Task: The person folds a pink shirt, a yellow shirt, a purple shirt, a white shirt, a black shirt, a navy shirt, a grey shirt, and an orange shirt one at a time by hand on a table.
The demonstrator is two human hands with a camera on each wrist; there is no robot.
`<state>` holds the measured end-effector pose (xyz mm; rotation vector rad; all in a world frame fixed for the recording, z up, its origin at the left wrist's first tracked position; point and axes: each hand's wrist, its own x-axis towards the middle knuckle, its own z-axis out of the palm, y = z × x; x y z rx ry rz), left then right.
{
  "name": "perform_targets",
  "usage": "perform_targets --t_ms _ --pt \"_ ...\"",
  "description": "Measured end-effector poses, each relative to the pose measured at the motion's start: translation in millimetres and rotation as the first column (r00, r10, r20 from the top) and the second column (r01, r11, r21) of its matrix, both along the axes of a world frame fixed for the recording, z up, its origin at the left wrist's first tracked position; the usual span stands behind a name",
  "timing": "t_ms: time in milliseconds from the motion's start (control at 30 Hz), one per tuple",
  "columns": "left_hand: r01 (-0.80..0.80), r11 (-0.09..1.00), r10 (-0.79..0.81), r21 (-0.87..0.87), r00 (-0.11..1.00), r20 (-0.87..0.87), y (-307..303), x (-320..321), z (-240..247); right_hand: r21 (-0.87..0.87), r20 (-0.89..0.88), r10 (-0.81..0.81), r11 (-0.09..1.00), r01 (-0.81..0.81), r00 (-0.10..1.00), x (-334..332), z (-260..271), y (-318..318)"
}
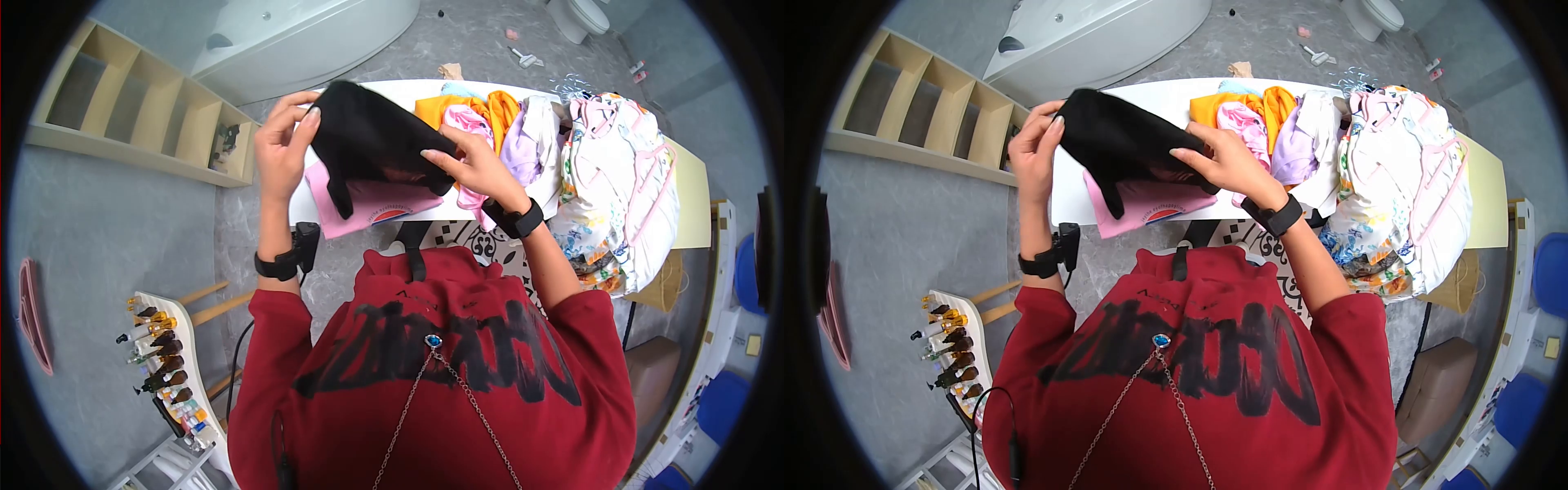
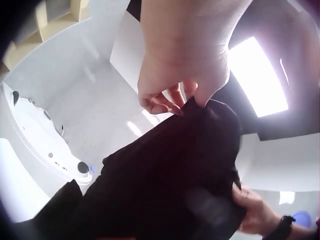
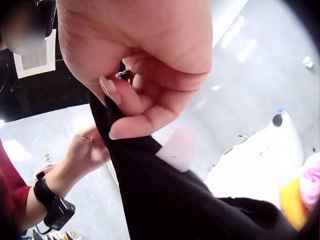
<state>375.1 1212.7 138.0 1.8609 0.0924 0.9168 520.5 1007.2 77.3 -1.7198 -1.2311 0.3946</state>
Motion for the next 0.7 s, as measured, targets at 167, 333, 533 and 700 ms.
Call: perform_targets --t_ms 167,333,533,700 --pt "0.377 0.926 -0.371 -0.002 0.910 -0.188 3.3 -6.3 14.9 0.013 -0.202 -0.151 0.988 0.157 0.968 2.0 1.9 5.8" --pt "0.183 0.928 -0.225 -0.325 0.969 -0.099 9.8 -5.7 3.0 0.004 -0.072 0.020 1.000 -0.020 0.997 3.1 16.1 3.6" --pt "0.171 0.891 -0.140 -0.421 0.985 0.104 16.5 -14.6 31.0 -0.505 0.135 0.276 0.846 -0.174 0.951 11.8 -1.6 -0.7" --pt "0.020 0.982 0.009 -0.186 0.988 0.152 29.0 -27.8 66.2 -0.269 0.351 0.147 0.962 -0.050 0.925 50.2 -42.4 -10.3"
